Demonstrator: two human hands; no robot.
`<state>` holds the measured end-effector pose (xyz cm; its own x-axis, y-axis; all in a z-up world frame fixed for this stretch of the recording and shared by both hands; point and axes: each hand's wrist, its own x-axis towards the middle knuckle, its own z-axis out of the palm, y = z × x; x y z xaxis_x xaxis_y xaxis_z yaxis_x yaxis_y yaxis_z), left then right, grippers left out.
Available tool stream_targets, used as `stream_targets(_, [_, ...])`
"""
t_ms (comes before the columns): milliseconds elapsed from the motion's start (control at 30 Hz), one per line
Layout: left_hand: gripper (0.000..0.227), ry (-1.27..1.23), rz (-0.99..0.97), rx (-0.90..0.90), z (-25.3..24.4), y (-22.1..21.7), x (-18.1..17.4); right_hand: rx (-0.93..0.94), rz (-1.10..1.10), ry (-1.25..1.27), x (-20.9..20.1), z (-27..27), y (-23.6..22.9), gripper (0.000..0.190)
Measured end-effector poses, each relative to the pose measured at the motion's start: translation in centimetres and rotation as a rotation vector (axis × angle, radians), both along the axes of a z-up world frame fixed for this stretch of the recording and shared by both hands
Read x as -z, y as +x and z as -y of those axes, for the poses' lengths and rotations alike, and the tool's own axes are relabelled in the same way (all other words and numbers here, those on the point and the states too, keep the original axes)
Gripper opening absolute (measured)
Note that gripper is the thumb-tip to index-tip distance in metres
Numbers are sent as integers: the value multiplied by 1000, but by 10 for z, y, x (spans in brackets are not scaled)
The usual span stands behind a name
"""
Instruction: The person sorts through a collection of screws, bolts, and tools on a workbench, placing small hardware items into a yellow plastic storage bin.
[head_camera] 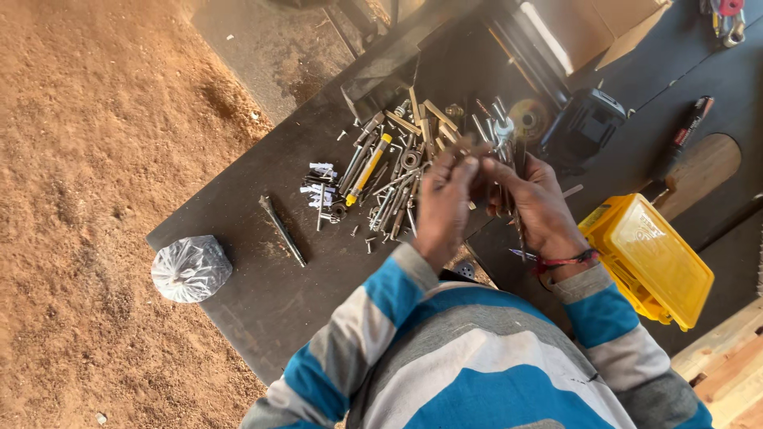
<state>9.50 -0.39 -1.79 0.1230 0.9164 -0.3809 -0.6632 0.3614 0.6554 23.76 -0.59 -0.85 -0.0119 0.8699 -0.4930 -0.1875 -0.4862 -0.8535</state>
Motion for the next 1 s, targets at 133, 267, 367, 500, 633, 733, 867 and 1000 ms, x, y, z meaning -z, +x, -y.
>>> stream_targets(133, [53, -117, -93, 77, 12, 9, 1, -78, 20, 36, 2, -5, -7, 18])
stream_targets(267, [47, 177, -203, 79, 12, -13, 3, -54, -77, -82, 3, -11, -2, 10])
stream_targets(367, [29, 361, -825, 20, 11, -52, 9, -35, -666, -157, 7, -11, 8, 21])
stream_targets(500, [23, 422, -1609, -131, -5, -131, 18, -21, -784, -156, 14, -6, 22, 27])
stream_targets(633, [24, 487, -1742, -11, -14, -166, 25, -73, -855, -108, 17, -7, 23, 33])
stream_targets(733, [36, 544, -1665, 52, -20, -170, 25, -105, -845, -89, 15, -12, 16, 39])
stream_targets(867, [37, 482, -1678, 165, -22, -168, 25, -126, -874, -96, 14, -17, 5, 41])
stream_targets(1000, [33, 463, -1700, 207, -24, -167, 27, -105, -821, -186, 19, -20, -1, 33])
